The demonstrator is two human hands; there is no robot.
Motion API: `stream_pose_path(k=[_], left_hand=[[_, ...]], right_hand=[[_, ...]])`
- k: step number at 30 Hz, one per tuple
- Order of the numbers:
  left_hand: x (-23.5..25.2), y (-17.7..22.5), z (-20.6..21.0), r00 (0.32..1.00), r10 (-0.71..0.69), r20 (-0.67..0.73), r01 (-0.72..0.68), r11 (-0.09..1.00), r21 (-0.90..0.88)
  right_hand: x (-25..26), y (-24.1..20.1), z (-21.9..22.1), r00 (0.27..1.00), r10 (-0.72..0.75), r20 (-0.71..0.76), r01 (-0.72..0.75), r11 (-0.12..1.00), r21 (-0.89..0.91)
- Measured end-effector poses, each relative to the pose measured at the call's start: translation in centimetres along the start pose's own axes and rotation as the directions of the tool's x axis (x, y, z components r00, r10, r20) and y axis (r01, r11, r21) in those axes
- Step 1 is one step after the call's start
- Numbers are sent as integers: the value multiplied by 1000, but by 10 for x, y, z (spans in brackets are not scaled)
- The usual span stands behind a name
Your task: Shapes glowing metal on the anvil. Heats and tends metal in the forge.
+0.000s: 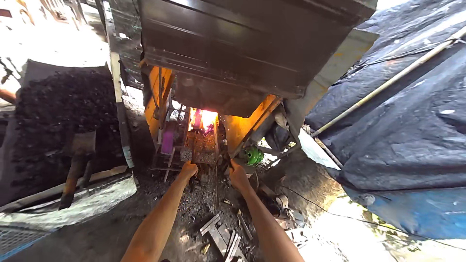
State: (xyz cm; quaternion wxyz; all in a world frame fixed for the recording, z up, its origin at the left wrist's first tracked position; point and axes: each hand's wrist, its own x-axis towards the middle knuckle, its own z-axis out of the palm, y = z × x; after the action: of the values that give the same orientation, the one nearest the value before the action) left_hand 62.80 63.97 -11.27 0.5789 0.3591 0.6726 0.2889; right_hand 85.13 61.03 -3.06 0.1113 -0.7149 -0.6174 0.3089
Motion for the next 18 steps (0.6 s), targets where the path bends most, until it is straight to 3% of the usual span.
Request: stream_pose_path(k=[4,6,13,18], left_hand=[[12,14,-20,1000,-19,10,18,999,49],[21,14,-25,999,-27,20,26,998,52],[36,31,-37,1000,-2,0,2,994,112],[43,36,-36,999,37,13,-38,997,71]], right_hand=[[-70,-12,28,995,99,-2,-86,875,477],[-100,-20,31,990,136,39,-131,783,608],[-81,-39,34,972,222,74,-208,672,711],[-114,-41,40,975,201,93,-197,592,781]])
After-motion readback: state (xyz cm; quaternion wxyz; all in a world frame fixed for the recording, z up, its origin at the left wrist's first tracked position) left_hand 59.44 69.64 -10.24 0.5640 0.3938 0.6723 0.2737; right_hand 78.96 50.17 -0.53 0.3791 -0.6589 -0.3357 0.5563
